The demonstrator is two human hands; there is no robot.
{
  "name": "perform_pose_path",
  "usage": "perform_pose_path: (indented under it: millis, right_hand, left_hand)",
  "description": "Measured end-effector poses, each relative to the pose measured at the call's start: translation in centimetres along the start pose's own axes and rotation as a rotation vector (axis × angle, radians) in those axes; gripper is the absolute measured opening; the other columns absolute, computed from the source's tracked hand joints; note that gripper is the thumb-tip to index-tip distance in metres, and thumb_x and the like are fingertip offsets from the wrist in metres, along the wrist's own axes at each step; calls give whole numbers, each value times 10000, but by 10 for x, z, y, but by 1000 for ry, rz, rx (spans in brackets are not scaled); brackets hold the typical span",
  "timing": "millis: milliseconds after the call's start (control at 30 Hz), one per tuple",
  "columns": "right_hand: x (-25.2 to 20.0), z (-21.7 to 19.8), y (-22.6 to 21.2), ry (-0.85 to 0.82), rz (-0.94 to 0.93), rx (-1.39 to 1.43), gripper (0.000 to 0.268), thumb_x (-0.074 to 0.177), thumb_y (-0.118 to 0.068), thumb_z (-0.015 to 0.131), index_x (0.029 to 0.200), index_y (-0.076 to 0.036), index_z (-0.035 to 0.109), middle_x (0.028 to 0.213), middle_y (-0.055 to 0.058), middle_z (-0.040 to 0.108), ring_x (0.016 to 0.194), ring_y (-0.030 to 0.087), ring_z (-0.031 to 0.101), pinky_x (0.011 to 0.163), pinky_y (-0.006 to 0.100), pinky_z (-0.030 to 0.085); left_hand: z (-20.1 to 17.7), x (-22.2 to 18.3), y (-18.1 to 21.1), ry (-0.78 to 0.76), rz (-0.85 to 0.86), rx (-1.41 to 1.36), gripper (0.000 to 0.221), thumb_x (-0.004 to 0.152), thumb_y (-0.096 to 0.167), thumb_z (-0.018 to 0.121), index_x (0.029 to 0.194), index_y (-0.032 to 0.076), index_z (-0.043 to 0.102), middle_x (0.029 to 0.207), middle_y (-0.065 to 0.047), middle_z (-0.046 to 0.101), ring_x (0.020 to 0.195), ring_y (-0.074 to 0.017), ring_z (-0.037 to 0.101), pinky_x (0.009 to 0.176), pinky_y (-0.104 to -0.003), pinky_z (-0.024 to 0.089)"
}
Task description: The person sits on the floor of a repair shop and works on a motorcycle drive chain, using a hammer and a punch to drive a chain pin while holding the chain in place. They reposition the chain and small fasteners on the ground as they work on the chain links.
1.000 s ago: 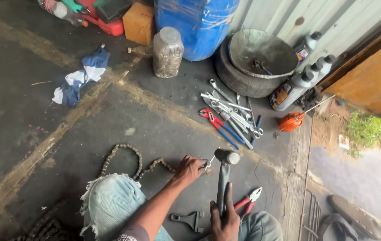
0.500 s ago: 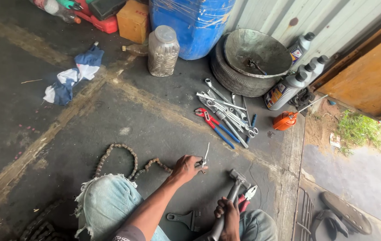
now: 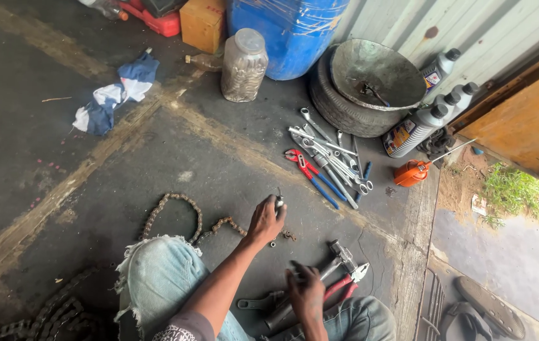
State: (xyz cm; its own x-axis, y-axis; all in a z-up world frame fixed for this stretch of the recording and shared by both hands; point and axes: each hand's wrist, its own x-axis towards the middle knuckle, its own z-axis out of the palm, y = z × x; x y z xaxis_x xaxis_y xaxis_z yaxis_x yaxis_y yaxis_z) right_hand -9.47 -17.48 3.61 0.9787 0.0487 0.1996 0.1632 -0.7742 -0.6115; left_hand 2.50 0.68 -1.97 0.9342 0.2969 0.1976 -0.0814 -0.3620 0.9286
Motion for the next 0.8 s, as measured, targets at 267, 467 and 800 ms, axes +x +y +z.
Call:
perform_pose_path:
  millis: [267, 467, 800]
  right_hand:
    - [36, 56, 6, -242, -3, 8, 342, 829, -204, 766, 1157, -112, 757, 862, 151, 731, 756, 281, 756, 734, 392, 595]
    - [39, 63, -13, -208, -67, -118, 277, 847, -278, 724, 1058, -114, 798, 925, 159, 736, 921, 374, 677, 816, 465, 538]
    - [31, 73, 15, -30, 180, 74, 257, 862, -270, 743, 1014, -70, 793, 923, 172, 726, 831, 329, 743, 789, 402, 583]
  left_hand:
    - [-13, -3, -16, -224, -192, 534, 303, 961, 108, 590, 1242, 1, 554, 1137, -208, 666, 1021, -349, 674, 916, -493, 526]
    - [12, -11, -50, -176, 0, 695, 429, 865, -31, 596, 1291, 5, 567, 1219, -197, 647, 1139, -326, 607, 1008, -511, 451]
    - [20, -36, -32, -549, 196, 787, 219, 990, 138, 529, 1120, 73, 693, 1382, -149, 578, 1346, -318, 505, 1159, -520, 365]
